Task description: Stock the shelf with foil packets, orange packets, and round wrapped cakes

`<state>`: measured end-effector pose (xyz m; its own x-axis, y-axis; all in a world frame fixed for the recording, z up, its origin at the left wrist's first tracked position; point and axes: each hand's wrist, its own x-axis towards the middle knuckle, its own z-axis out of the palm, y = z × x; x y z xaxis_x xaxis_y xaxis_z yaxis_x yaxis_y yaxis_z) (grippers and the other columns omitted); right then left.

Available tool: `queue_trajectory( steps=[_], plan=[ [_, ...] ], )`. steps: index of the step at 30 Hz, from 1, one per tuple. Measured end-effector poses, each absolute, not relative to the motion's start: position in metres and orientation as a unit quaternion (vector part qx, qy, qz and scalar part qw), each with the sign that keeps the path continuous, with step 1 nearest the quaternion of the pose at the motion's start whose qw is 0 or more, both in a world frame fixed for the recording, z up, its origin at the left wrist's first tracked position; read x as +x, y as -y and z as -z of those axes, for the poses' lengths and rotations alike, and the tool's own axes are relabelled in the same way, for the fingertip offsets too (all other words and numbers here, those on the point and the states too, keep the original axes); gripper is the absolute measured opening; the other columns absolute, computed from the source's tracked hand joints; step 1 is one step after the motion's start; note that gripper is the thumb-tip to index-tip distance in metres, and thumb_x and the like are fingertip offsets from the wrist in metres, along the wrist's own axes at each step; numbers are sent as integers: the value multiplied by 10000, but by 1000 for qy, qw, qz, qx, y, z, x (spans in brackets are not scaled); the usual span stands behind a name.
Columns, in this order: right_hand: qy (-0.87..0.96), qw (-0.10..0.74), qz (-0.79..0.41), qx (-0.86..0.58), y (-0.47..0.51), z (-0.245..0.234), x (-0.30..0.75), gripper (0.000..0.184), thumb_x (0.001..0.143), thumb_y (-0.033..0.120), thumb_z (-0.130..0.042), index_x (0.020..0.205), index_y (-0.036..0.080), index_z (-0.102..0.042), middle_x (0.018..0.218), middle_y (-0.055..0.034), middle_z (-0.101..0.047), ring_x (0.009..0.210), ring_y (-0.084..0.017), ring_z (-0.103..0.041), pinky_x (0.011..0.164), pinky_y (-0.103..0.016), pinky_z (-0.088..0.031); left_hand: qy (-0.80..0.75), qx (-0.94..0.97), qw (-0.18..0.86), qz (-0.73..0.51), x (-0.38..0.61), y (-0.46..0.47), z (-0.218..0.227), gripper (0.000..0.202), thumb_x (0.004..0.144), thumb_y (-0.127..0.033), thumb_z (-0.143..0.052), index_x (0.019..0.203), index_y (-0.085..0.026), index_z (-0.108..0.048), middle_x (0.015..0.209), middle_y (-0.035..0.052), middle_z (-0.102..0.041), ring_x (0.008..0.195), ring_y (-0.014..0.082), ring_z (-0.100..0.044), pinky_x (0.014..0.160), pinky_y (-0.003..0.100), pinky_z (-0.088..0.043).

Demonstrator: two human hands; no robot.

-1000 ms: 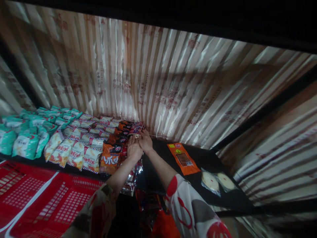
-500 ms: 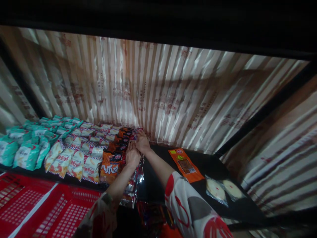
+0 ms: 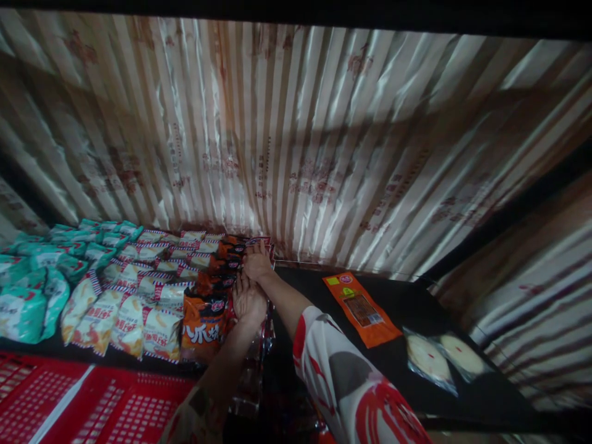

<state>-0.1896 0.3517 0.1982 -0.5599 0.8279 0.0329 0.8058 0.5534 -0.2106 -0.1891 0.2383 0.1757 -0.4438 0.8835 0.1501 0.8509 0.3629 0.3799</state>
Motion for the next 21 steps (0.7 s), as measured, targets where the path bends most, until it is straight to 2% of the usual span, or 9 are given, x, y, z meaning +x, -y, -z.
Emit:
queue_trajectory(
  steps=[9, 13, 17, 21],
  plan=[
    [857, 25, -119, -500, -350, -192, -185, 586, 890, 488, -309, 1416, 229, -313, 1530, -84, -150, 1396, -321, -2, 1091, -500, -50, -828, 513, 48, -222, -183, -242, -174, 497, 838, -171, -368, 1327, -165, -453, 1345, 169, -480, 1322, 303, -330, 1064, 514, -272],
    [849, 26, -127, -512, -350, -188, -185, 589, 870, 507, -339, 1413, 282, -309, 1534, -65, -140, 1392, -341, 4, 1083, -528, -38, -829, 517, 65, -205, -182, -241, -179, 483, 836, -218, -409, 1312, -167, -477, 1355, 169, -469, 1325, 315, -325, 1078, 503, -261],
    [840, 22, -148, -521, -352, -184, -183, 598, 865, 525, -329, 1417, 297, -296, 1535, -64, -135, 1390, -352, -4, 1077, -549, -35, -829, 521, 69, -190, -182, -241, -178, 498, 847, -194, -362, 1332, -116, -446, 1401, 192, -401, 1334, 322, -305, 1078, 503, -262],
    [835, 31, -173, -521, -353, -179, -182, 595, 870, 526, -327, 1422, 309, -277, 1539, -53, -116, 1385, -365, -7, 1066, -567, -55, -832, 522, 62, -176, -182, -242, -171, 504, 859, -217, -343, 1339, -95, -431, 1425, 170, -377, 1348, 317, -275, 1094, 475, -245]
  ],
)
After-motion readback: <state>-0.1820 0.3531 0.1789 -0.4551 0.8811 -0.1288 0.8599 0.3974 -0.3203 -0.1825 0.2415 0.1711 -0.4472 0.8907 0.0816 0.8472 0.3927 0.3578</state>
